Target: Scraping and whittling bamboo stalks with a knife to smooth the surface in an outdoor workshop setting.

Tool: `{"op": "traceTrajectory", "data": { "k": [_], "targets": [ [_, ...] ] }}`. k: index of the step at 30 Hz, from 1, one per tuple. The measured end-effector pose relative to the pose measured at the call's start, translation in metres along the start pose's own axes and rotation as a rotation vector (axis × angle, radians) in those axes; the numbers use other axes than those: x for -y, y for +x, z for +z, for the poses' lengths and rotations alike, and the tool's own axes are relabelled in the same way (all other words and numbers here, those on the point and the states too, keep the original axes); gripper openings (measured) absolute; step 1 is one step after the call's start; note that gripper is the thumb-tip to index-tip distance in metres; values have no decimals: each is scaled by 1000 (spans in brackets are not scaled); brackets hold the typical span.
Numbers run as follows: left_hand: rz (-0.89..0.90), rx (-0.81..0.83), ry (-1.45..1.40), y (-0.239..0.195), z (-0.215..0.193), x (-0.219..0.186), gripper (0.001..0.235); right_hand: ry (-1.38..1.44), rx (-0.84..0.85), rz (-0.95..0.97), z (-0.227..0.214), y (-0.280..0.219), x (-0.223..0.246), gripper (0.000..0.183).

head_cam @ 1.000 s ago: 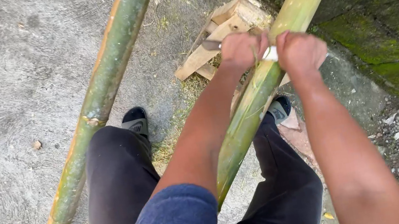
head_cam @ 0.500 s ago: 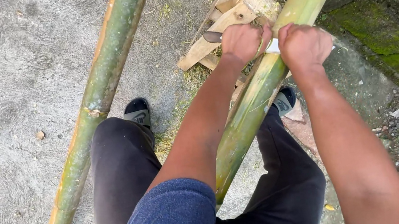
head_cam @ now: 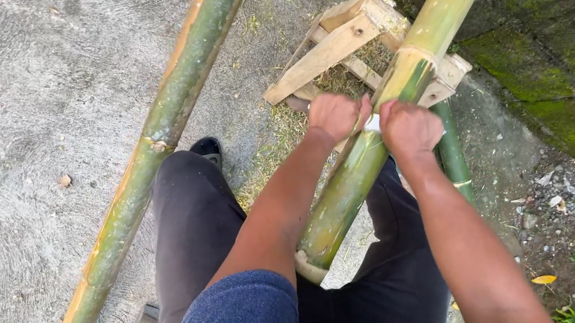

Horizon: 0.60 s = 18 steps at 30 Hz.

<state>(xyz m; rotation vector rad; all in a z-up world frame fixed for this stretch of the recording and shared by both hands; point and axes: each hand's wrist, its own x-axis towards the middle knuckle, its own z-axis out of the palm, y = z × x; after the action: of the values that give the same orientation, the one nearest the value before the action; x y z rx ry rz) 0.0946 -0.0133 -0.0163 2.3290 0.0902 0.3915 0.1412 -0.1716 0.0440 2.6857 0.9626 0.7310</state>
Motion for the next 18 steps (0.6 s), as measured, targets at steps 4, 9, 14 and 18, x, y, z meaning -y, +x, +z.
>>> {"op": "traceTrajectory", "data": {
  "k": [4, 9, 14, 18],
  "targets": [
    [-25, 0, 47, -48, -14, 0, 62, -30, -4, -55, -24, -29, 30, 43],
    [-28, -4, 59, -96, -26, 2, 57, 79, 51, 4, -57, -68, 62, 39],
    [-48, 287, 81, -117, -47, -5, 64, 184, 104, 64, -73, -80, 70, 39],
    [-60, 259, 37, -65, -34, -2, 61, 99, 163, 16, -47, -42, 40, 43]
  ]
}}
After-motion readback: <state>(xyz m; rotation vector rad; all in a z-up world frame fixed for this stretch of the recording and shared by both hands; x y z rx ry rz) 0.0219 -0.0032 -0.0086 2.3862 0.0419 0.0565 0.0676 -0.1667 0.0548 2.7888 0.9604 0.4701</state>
